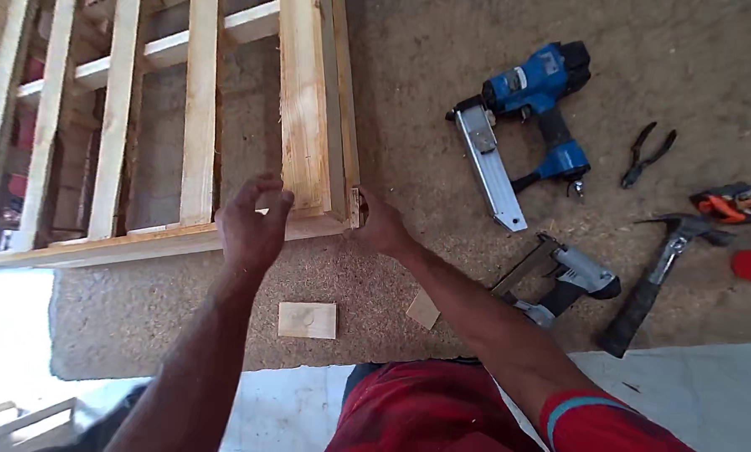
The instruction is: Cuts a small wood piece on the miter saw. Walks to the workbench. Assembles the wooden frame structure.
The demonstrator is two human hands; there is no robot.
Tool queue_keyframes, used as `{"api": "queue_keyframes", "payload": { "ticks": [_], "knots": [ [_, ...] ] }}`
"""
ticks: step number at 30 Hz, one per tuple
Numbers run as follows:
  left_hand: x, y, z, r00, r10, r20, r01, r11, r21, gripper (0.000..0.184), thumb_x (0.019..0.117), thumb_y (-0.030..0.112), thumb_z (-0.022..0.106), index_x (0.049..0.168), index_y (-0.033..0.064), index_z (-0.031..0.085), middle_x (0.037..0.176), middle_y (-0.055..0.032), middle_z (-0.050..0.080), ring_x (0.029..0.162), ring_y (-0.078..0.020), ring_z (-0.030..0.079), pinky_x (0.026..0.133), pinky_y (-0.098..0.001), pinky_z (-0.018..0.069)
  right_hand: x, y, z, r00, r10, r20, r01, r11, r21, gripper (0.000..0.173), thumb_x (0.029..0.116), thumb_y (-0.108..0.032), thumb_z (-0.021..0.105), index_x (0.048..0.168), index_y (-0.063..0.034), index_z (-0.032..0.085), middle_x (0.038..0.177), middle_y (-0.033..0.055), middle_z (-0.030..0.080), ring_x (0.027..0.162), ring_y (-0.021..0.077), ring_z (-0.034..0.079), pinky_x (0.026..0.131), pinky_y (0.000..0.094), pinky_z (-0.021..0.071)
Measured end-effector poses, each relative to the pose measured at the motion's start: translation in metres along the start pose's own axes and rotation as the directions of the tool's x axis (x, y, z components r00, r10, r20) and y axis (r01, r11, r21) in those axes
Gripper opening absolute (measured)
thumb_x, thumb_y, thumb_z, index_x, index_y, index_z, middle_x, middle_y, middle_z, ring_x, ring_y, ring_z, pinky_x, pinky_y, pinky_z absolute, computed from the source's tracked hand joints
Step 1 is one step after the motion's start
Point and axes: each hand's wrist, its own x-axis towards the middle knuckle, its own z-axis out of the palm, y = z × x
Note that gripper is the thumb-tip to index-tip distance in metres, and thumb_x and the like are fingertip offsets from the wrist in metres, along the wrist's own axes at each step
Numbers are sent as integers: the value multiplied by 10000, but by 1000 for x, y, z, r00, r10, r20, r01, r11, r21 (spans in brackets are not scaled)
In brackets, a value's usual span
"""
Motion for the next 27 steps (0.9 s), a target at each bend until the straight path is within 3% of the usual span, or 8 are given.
{"api": "queue_keyframes", "payload": {
  "ticks": [3, 6, 8, 11, 17, 19, 22, 27],
  "knots": [
    [34, -20, 7, 985, -118, 126, 97, 981, 166, 571, 978, 526, 617, 1392, 133, 602, 1559, -114, 486, 1420, -315, 484, 1132, -607, 400, 6, 1, 4, 1000, -7, 13, 7, 1000, -25, 989, 726, -229, 929, 1554, -115, 399, 1393, 148, 598, 1153, 285, 661, 975, 505, 574],
    [41, -25, 23, 950, -247, 191, 181, 935, 305, 733, 990, 709, 393, 1519, 211, 489, 1422, -199, 595, 1242, -473, 597, 957, -754, 438, 11, -1, 1, 998, -34, 47, 38, 996, -83, 998, 746, -244, 924, 1565, -78, 378, 1441, 150, 569, 1201, 289, 642, 1014, 490, 553],
    [41, -25, 24, 935, -270, 228, 178, 917, 356, 743, 997, 731, 292, 1409, 182, 578, 1172, -229, 698, 1083, -487, 661, 856, -767, 460, 12, -1, 1, 997, -40, 70, 47, 994, -99, 996, 753, -236, 921, 1568, -77, 368, 1449, 144, 566, 1213, 280, 640, 1027, 480, 548],
    [46, -24, 22, 910, -281, 305, 138, 899, 417, 812, 996, 748, 167, 997, 83, 634, 851, -212, 660, 871, -457, 667, 716, -723, 465, 15, -5, -1, 995, -43, 89, 56, 987, -148, 992, 759, -239, 922, 1562, -61, 367, 1465, 150, 555, 1274, 277, 613, 1073, 476, 522],
    [50, -18, 25, 871, -332, 362, 129, 866, 484, 902, 985, 741, 52, 1052, 42, 617, 918, -249, 669, 943, -478, 676, 748, -726, 482, 16, -22, 14, 990, 22, 139, 55, 852, -521, 1045, 875, -419, 808, 1595, 38, 202, 1547, 253, 403, 1214, 373, 627, 979, 491, 561],
    [50, -18, 25, 873, -329, 360, 126, 865, 486, 910, 979, 748, 47, 1048, 37, 611, 906, -254, 663, 930, -485, 674, 737, -725, 481, 13, -12, 26, 995, -58, 80, 93, 827, -554, 1062, 902, -437, 774, 1591, 89, 160, 1568, 290, 375, 1293, 380, 578, 1067, 463, 506],
    [49, -16, 25, 874, -324, 362, 127, 871, 475, 928, 983, 752, 56, 1066, 18, 617, 892, -271, 663, 917, -511, 671, 734, -741, 476, 11, 8, 39, 976, -207, -65, 150, 860, -488, 1029, 847, -342, 811, 1592, 72, 234, 1628, 253, 338, 1506, 362, 362, 1218, 505, 337],
    [51, -14, 26, 856, -355, 377, 132, 854, 503, 910, 1002, 718, 44, 1122, 3, 594, 937, -289, 662, 959, -527, 664, 760, -739, 478, 37, 24, 53, 961, -255, -107, 234, 957, -172, 956, 814, -203, 816, 1588, 32, 306, 1666, 235, 275, 1560, 411, 216, 1285, 515, 220]
  ]
}}
